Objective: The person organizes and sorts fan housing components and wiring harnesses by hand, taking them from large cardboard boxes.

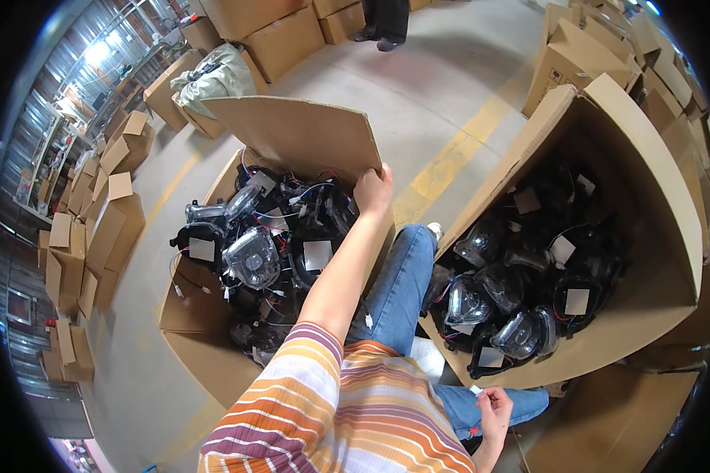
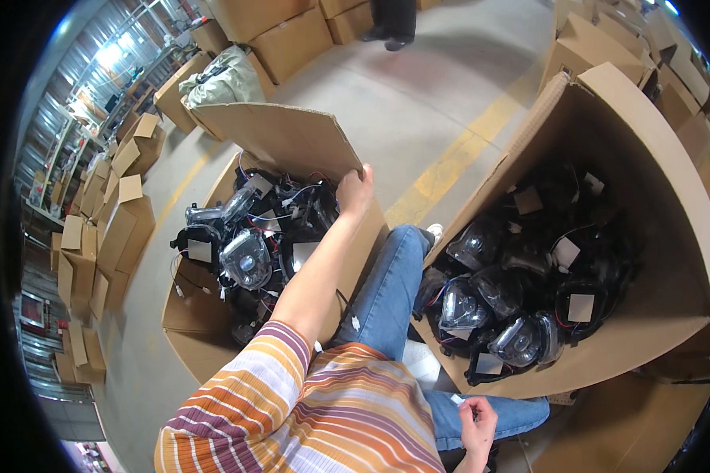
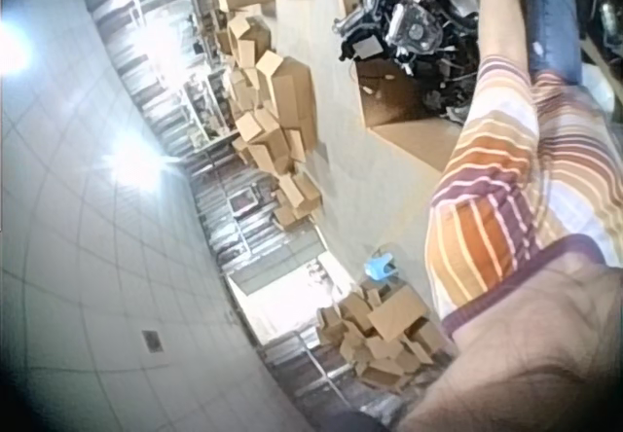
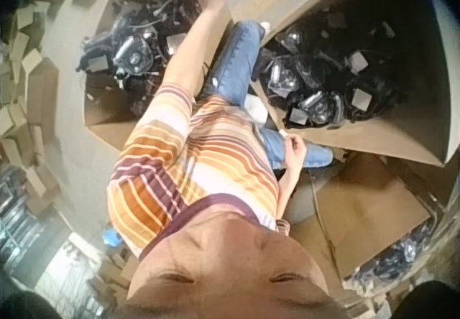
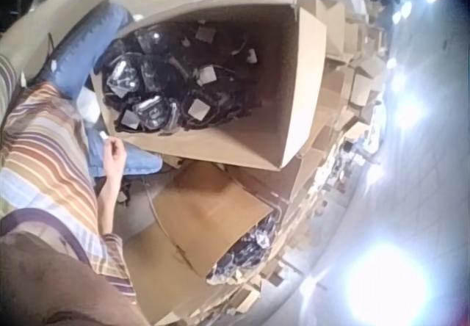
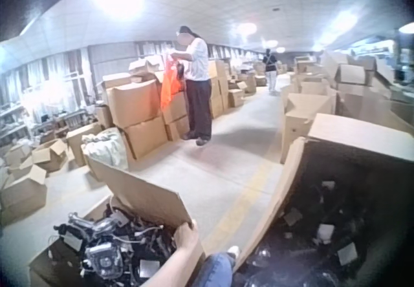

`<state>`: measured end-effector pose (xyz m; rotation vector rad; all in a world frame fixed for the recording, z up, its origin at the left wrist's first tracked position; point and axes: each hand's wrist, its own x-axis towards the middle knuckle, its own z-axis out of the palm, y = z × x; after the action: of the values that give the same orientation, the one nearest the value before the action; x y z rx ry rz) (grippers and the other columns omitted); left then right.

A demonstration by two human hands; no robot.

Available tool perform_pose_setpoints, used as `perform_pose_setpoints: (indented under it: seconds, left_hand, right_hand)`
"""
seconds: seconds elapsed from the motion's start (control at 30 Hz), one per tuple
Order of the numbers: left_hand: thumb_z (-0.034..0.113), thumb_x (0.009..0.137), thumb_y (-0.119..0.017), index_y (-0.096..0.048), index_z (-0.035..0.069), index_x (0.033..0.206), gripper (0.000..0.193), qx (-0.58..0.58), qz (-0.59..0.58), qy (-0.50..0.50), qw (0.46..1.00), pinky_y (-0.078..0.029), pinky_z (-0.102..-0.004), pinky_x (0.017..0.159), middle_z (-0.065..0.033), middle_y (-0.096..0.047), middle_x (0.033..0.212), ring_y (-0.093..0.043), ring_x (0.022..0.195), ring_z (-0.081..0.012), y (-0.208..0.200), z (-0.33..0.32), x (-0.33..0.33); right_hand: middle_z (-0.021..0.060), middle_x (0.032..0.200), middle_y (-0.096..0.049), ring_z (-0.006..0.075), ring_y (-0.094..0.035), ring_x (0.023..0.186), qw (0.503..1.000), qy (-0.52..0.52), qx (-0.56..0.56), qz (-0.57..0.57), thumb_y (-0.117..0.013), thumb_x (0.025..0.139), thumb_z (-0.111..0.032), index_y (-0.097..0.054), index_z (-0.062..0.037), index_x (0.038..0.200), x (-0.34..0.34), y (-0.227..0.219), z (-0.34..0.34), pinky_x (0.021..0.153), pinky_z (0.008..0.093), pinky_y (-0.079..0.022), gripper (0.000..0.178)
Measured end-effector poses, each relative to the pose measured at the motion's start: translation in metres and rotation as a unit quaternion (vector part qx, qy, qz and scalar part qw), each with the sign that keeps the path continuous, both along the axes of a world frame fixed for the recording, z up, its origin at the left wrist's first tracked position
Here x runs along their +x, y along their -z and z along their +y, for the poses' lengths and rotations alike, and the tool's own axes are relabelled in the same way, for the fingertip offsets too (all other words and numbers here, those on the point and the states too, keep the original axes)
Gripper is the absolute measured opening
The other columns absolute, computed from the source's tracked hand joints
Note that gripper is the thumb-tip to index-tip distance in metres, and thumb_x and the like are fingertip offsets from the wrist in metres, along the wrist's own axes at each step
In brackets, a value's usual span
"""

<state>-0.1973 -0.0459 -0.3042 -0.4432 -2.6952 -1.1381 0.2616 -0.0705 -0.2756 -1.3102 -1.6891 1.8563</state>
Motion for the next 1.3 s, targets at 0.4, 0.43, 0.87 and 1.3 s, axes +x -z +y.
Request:
perform_pose_setpoints:
  seconds: [0.4,0.43,0.87,1.3]
  left_hand:
    - [0.046,0.075,-0.055,-0.058,-0.005,0.08,0.052,0.051,0.022,0.024,0.998,-0.037,-0.0369,0.079,-0.0153,-0.053,0.084,-0.047,0.089,-0.0274,0.009,-0.014,-0.008]
    - [0.046,0.075,-0.055,-0.058,-0.005,0.08,0.052,0.052,0.02,0.022,0.998,-0.037,-0.0369,0.079,-0.0153,-0.053,0.084,-0.047,0.089,-0.0274,0.013,-0.014,-0.009]
    - [0.047,0.071,-0.058,-0.06,0.002,0.08,0.046,0.092,-0.051,0.112,0.988,-0.028,-0.0373,0.097,-0.0204,-0.039,0.122,-0.026,0.12,-0.0345,0.024,0.003,-0.026]
    - [0.005,0.073,-0.059,-0.061,0.0,0.077,0.006,0.052,0.078,0.224,0.97,-0.044,-0.025,0.058,-0.0077,-0.06,0.073,-0.057,0.066,-0.0148,-0.104,-0.226,0.004]
  right_hand:
    - [0.0001,0.062,-0.05,0.0055,-0.046,0.056,0.998,-0.017,0.006,-0.068,-0.052,0.077,0.0,-0.051,0.0001,0.073,0.014,-0.001,0.008,0.052,0.018,-0.037,0.005]
    - [0.0,0.062,-0.05,0.0055,-0.046,0.055,0.999,-0.011,0.021,-0.049,-0.052,0.077,0.0,-0.051,0.0,0.072,0.015,0.004,0.009,0.051,0.018,-0.037,0.005]
    - [0.0006,0.062,-0.052,0.0054,-0.047,0.056,0.995,-0.07,0.02,-0.071,-0.053,0.076,-0.001,-0.053,0.0015,0.073,-0.01,0.012,0.005,0.051,0.0182,-0.037,0.004]
    - [-0.0003,0.069,-0.052,0.008,-0.045,0.061,0.979,-0.13,0.108,-0.112,-0.052,0.081,-0.005,-0.056,-0.0018,0.082,-0.024,0.015,0.013,0.053,0.0205,-0.038,0.006]
